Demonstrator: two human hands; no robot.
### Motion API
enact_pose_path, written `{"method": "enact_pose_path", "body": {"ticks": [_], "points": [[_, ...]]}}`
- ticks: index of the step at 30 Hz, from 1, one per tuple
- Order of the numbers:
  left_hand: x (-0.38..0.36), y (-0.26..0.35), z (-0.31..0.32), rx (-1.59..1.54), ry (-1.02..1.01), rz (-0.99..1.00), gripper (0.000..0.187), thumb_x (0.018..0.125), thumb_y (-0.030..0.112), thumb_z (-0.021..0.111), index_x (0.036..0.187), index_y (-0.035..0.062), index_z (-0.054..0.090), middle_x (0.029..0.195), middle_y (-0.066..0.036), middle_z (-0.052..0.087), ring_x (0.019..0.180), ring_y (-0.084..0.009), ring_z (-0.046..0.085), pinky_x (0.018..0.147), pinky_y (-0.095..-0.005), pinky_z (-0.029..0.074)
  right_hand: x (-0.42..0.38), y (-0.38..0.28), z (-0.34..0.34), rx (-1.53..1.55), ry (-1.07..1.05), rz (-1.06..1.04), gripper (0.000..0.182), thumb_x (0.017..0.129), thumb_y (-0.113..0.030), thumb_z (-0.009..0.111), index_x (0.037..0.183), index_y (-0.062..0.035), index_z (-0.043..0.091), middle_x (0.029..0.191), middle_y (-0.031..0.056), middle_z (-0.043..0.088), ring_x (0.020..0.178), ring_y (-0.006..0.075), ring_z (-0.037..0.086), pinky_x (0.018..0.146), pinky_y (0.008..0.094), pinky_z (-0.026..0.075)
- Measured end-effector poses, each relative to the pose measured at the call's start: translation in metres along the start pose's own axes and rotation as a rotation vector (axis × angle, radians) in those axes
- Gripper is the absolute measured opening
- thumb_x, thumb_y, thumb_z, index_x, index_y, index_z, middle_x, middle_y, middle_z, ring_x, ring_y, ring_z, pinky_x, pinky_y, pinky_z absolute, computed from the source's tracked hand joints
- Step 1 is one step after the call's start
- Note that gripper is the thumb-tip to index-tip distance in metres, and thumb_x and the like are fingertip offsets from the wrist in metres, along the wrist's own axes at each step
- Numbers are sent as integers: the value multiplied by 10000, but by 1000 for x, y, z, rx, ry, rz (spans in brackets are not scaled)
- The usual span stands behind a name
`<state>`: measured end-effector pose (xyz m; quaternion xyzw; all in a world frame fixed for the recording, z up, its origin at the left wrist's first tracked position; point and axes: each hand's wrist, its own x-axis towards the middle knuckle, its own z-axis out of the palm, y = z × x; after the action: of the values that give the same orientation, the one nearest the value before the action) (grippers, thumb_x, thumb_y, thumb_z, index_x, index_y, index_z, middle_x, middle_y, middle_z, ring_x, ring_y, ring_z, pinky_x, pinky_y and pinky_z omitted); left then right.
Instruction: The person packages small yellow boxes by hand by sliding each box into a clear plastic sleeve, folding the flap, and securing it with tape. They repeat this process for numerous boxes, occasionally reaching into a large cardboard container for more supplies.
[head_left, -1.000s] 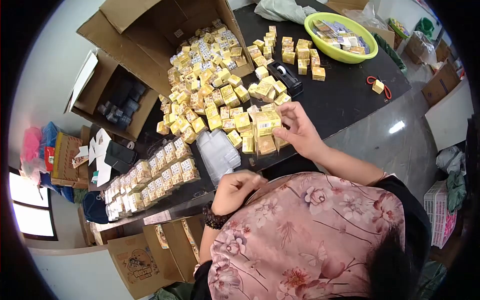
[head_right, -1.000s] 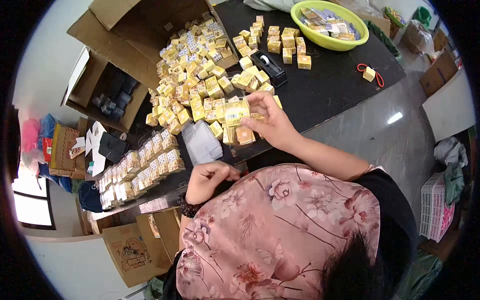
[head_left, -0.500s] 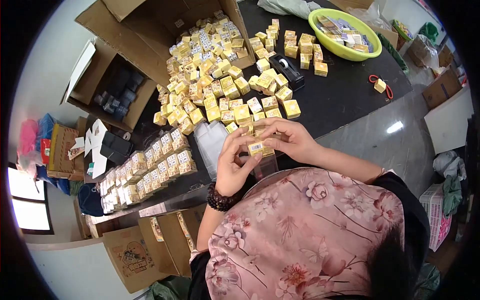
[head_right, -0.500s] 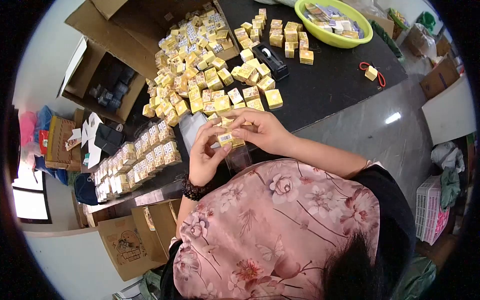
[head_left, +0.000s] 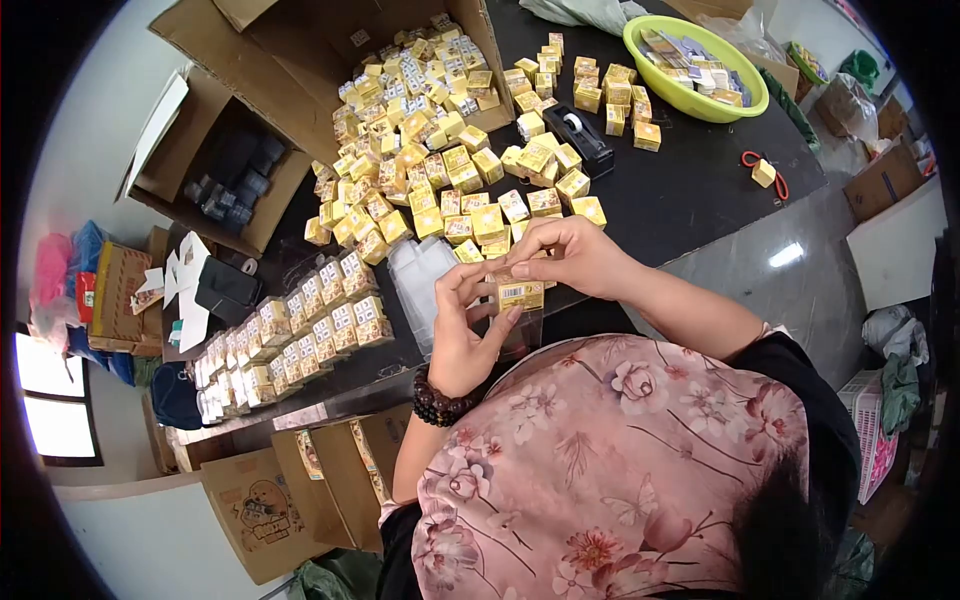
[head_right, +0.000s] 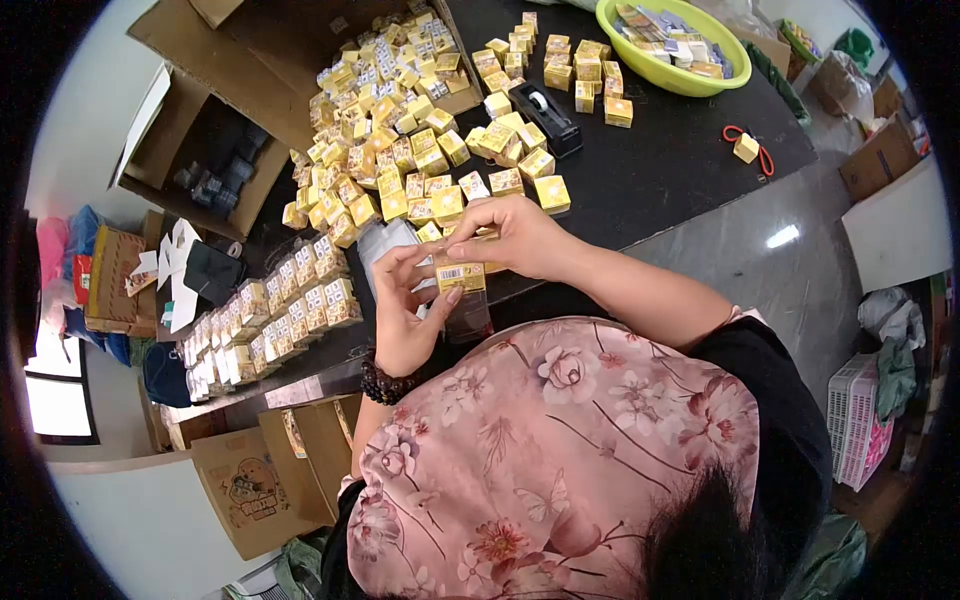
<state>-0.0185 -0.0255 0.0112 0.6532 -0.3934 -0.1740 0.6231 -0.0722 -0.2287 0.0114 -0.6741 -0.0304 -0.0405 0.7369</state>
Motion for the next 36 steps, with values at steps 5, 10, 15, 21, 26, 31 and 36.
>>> {"method": "enact_pose_path", "body": {"ticks": [5,10,15,21,26,31,36], "points": [[-1,-5,-8,-53,-26,-98,596,869,-105,596,1365,71,318,1328,-118,478,1100,-188,563,848,-281,520,4,0,-7,-260,-153,-154,126,911,-118,648,984,-31,701,964,64,642,926,162,600,818,290,462],[-1,-33,-19,-33,29,-46,468,916,-59,549,1336,68,385,1315,-94,485,1096,-200,579,848,-313,540,11,3,0,-570,-230,-300,238,945,-143,590,1159,-53,642,1094,88,608,1057,242,556,901,340,445],[-6,-32,-27,-641,299,-289,234,960,-4,493,1164,64,400,1255,-131,522,1068,-260,615,812,-404,582,126,44,-71,-1251,213,-126,323,859,-185,637,1125,-3,628,1121,156,624,1117,314,542,956,432,432],[-41,-42,-60,-639,33,-476,491,836,-115,557,1275,45,405,1201,-112,555,1085,-186,579,908,-294,478,203,44,-92,-1544,-200,628,311,700,-155,700,959,12,656,932,186,665,874,332,646,803,449,511],[-68,-39,-101,-461,-418,-558,646,763,-96,640,1357,-4,403,1202,-78,553,1085,-151,555,934,-278,443,177,35,-112,-652,60,199,427,774,-142,700,1139,36,569,995,130,662,943,208,639,813,313,486],[-49,-43,-84,-806,-498,-505,584,752,-99,665,1246,16,375,1227,-164,575,1120,-221,585,935,-322,467,96,11,-70,850,50,72,394,875,-122,566,1222,47,485,1164,216,586,1161,357,571,1075,493,401],[-27,-30,-54,-651,-182,-391,671,781,-92,625,1356,40,307,1249,-234,559,1113,-296,599,943,-384,489,32,-15,-35,611,-69,154,476,952,-286,517,1329,-4,443,979,114,618,790,201,623,812,344,531]]}}
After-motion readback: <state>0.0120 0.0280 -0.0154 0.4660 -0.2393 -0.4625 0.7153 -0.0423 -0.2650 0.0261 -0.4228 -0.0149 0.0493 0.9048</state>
